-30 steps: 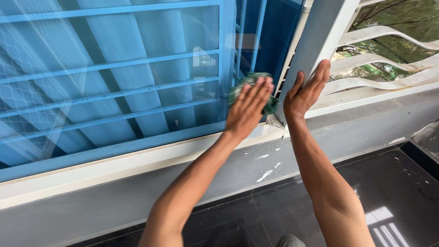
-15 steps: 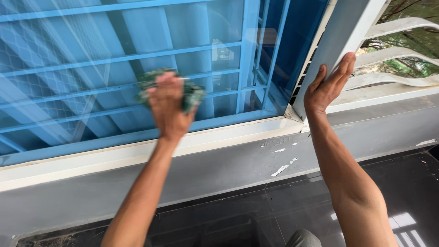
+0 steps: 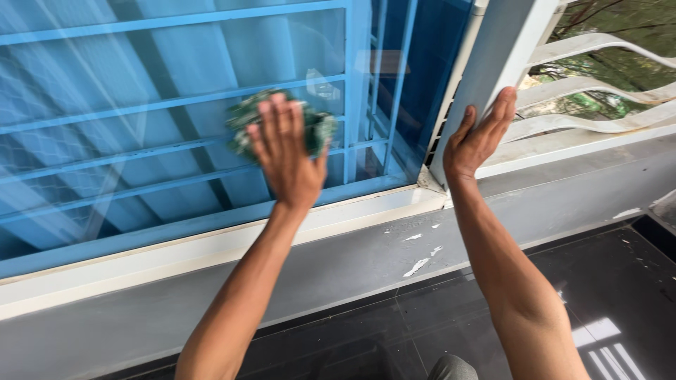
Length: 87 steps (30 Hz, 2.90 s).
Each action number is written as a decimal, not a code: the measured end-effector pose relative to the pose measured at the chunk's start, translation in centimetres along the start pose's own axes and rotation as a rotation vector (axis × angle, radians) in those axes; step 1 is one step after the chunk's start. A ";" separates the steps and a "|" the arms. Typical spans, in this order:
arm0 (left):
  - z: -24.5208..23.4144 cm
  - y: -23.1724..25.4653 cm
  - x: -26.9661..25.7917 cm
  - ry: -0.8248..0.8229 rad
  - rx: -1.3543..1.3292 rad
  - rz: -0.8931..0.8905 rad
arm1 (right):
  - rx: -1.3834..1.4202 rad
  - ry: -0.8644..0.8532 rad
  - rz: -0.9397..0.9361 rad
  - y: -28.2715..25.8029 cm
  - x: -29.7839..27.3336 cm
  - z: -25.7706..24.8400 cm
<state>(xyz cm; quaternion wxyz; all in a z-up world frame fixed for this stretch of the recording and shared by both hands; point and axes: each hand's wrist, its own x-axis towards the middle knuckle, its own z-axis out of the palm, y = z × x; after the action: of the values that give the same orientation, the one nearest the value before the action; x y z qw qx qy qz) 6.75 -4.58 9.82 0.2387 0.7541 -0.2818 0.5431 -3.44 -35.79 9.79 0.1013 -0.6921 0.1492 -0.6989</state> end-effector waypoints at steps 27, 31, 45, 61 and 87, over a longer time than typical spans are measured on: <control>-12.1 -16.5 -0.4 0.095 0.114 -0.062 | -0.092 -0.028 -0.040 1.3 -0.2 0.6; -10.4 -14.1 -0.1 0.223 0.060 -0.176 | -0.101 -0.019 -0.008 1.1 -0.3 0.6; 7.4 15.8 5.6 -0.163 -0.128 0.363 | 0.010 0.004 -0.101 -0.5 0.5 -1.2; -4.1 -7.2 4.9 0.029 0.134 0.157 | -0.021 -0.050 -0.051 1.2 -0.4 -0.2; 7.8 18.4 8.2 -0.186 -0.007 0.442 | 0.052 -0.028 -0.083 -0.3 0.4 -1.5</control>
<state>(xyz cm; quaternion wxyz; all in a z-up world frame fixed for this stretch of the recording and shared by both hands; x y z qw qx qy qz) 1.56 -24.54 16.33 0.0899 0.7200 -0.4627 0.5094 -4.98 -35.58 10.28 0.0924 -0.7045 0.1009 -0.6964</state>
